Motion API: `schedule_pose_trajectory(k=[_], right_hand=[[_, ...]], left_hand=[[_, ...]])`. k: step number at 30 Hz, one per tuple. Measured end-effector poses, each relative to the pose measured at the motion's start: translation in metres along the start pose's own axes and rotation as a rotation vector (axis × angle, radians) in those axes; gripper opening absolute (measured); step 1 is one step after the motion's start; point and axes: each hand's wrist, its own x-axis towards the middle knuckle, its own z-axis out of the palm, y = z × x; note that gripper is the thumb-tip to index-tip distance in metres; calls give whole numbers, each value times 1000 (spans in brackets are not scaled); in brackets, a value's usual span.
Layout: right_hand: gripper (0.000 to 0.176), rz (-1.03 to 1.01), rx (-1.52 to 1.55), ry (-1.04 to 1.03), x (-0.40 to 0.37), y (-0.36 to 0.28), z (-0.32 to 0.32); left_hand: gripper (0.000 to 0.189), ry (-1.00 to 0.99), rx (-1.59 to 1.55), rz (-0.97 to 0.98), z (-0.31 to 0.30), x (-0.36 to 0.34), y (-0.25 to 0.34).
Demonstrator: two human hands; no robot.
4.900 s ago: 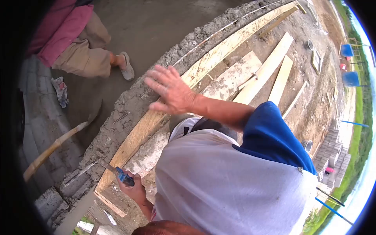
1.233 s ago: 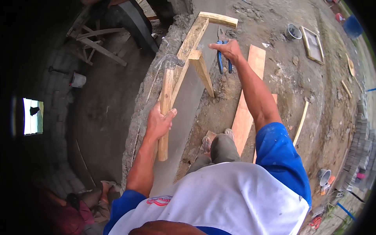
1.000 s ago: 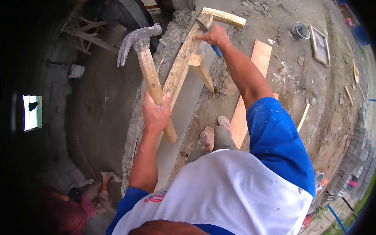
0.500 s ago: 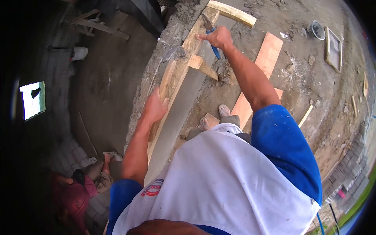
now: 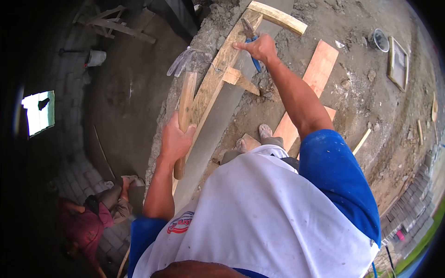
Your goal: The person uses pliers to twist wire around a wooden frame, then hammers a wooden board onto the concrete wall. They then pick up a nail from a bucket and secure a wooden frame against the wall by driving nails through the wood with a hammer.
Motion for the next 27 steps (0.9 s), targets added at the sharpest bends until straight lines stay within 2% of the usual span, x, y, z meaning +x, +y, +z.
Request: schedule_pose_trajectory(k=[1, 4, 7, 10, 12, 14, 16, 17, 18, 20, 22, 25, 27], right_hand=[[82, -1, 16, -8, 1, 1, 1], [80, -42, 31, 18, 1, 4, 1], [77, -84, 24, 84, -2, 8, 8], [77, -18, 57, 42, 0, 10, 8], [79, 14, 54, -16, 3, 7, 4], [81, -27, 67, 37, 3, 9, 8], [81, -59, 71, 81, -7, 14, 11], [81, -85, 74, 100, -8, 12, 13], [80, -109, 82, 142, -1, 9, 10], [78, -29, 60, 74, -10, 14, 13], [76, -9, 89, 47, 4, 6, 7], [74, -1, 141, 21, -2, 0, 2], [73, -1, 110, 64, 0, 6, 8]], left_hand=[[41, 28, -18, 6, 3, -3, 3], [42, -29, 201, 26, 29, 24, -22], [41, -72, 84, 43, -10, 12, 8], [39, 115, -100, 133, -24, -18, 38], [38, 147, -157, 157, -3, -6, 14], [37, 87, -25, 138, 17, 13, -17], [36, -88, 299, 68, 21, 28, -26], [36, -81, 275, 61, 19, 26, -29], [35, -73, 262, 78, 4, 27, -7], [37, -94, 188, 22, -2, -1, 11], [40, -50, 88, -8, -6, 0, 24], [47, -113, 223, -34, 29, 30, -43], [47, -72, 192, -49, 20, 24, -30]])
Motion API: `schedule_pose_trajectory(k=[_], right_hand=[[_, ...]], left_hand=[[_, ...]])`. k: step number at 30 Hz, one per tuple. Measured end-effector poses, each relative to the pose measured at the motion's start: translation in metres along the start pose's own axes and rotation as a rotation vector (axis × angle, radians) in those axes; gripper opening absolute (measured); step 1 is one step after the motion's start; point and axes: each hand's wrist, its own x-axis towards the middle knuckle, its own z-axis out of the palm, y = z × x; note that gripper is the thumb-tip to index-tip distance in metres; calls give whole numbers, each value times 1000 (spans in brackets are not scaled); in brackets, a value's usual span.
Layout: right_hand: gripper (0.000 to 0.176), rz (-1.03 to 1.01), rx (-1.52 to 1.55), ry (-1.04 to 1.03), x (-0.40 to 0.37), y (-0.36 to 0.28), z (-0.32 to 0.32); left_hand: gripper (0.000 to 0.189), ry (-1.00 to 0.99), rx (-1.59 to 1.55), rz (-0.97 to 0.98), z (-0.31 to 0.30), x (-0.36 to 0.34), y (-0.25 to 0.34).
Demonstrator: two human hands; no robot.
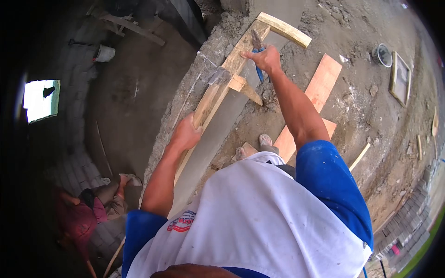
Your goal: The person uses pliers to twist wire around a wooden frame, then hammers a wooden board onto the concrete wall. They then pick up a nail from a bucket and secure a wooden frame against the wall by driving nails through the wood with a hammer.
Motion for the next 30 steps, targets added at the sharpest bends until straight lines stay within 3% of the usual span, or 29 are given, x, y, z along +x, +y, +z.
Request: schedule_pose_trajectory(k=[4, 7, 10, 16, 19, 25, 28, 30], right_hand=[[70, -12, 45, -32, 5, 9, 4], [68, -1, 2, -42, 1, 3, 0], [67, 0, -13, -26, -1, 1, -2], [68, -3, 5, -31, 12, 20, 8], [70, -90, 60, 61, 4, 11, 6], [79, 37, -25, -66, -4, -5, -7], [66, 53, -259, 13, -15, -18, -11], [51, -65, -292, 1, -29, -24, -16]], left_hand=[[53, 34, -107, 10, -38, -9, 27], [56, 191, -94, 71, -42, 13, 21], [54, 133, 96, 77, -45, 32, 9], [50, 152, 0, 0, -52, 27, 16], [48, 91, 141, 59, -59, 34, 7], [46, 105, 112, 57, -49, 36, -2], [44, 121, -26, -26, -49, 11, -3], [43, 207, -103, -33, -29, -13, -27]])
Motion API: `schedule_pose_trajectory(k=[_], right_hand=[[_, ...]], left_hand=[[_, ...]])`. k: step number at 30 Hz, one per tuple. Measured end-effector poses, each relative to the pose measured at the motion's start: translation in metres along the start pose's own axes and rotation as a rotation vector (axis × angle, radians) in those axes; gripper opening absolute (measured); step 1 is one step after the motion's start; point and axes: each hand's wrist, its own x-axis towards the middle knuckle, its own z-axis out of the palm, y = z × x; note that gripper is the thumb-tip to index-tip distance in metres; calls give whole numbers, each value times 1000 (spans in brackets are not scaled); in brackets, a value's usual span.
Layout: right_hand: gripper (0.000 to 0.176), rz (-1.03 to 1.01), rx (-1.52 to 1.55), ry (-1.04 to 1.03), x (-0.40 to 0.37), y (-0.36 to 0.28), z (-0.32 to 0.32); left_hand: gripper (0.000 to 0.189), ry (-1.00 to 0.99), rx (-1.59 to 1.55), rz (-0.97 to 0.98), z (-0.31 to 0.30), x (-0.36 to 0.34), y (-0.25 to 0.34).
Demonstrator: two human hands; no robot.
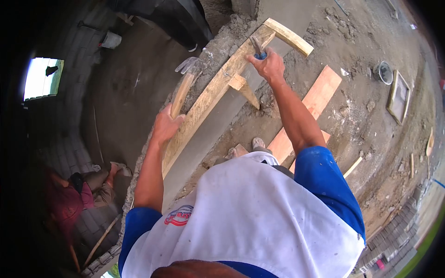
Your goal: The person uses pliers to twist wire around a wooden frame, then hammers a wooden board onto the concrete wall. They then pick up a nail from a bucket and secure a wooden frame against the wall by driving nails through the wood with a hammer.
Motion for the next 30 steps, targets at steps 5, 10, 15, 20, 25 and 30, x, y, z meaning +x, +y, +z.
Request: schedule_pose_trajectory(k=[5, 10, 15, 20, 25, 30], right_hand=[[45, -556, -70, -117, -1, 5, 0], [71, -703, -235, -321, 18, -12, -7], [82, -694, -418, -360, 17, -13, -1], [84, -696, -491, -348, 19, -9, 3], [86, -623, -537, -409, 12, -20, -1], [85, -659, -480, -392, 12, -18, -1]], left_hand=[[38, 198, -264, -120, 57, -68, -66], [34, 347, -245, -139, 82, -55, -75], [32, 400, -314, -139, 93, -49, -89], [34, 441, -449, -126, 105, -58, -98], [36, 446, -426, -140, 91, -50, -86], [37, 425, -506, -172, 90, -57, -84]])
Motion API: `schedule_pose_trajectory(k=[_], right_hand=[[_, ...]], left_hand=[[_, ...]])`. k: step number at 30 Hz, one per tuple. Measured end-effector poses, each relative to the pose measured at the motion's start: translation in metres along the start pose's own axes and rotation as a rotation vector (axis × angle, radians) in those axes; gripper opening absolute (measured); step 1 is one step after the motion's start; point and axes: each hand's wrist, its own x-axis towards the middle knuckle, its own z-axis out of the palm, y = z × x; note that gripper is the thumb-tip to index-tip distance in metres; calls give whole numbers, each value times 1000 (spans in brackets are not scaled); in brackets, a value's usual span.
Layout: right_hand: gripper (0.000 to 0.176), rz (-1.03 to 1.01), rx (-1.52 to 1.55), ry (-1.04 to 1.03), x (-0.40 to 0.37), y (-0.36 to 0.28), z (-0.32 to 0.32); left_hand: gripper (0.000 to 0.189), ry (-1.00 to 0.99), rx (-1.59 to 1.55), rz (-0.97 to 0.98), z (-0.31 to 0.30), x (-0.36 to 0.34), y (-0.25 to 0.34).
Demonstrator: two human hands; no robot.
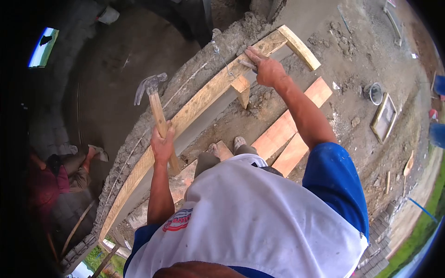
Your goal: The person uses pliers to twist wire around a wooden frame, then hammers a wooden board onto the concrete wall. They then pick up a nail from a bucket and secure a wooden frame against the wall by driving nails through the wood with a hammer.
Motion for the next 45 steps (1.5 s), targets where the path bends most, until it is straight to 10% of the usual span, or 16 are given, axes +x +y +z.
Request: schedule_pose_trajectory(k=[9, 20, 24, 30, 35, 38, 45], right_hand=[[31, 5, 152, -67, 14, 19, -41], [43, 131, 822, -264, 36, -16, -70], [28, 149, 545, -441, 13, -97, -102], [27, -197, 999, -40, 1, -237, -52], [43, -295, 700, 154, 20, -215, -26], [51, 367, 308, 225, 36, -115, -34], [51, 435, -251, 89, 76, -69, -22]], left_hand=[[40, -40, 18, 81, -4, 5, -8], [38, -274, -232, -159, -36, 21, 9], [44, -383, -436, -66, -55, 40, 23], [67, -717, -967, 190, -35, 89, 44], [46, -743, -854, -25, -55, 97, 43], [41, -639, -872, -122, -82, 86, 34], [46, -573, -461, -268, -158, 95, 22]])
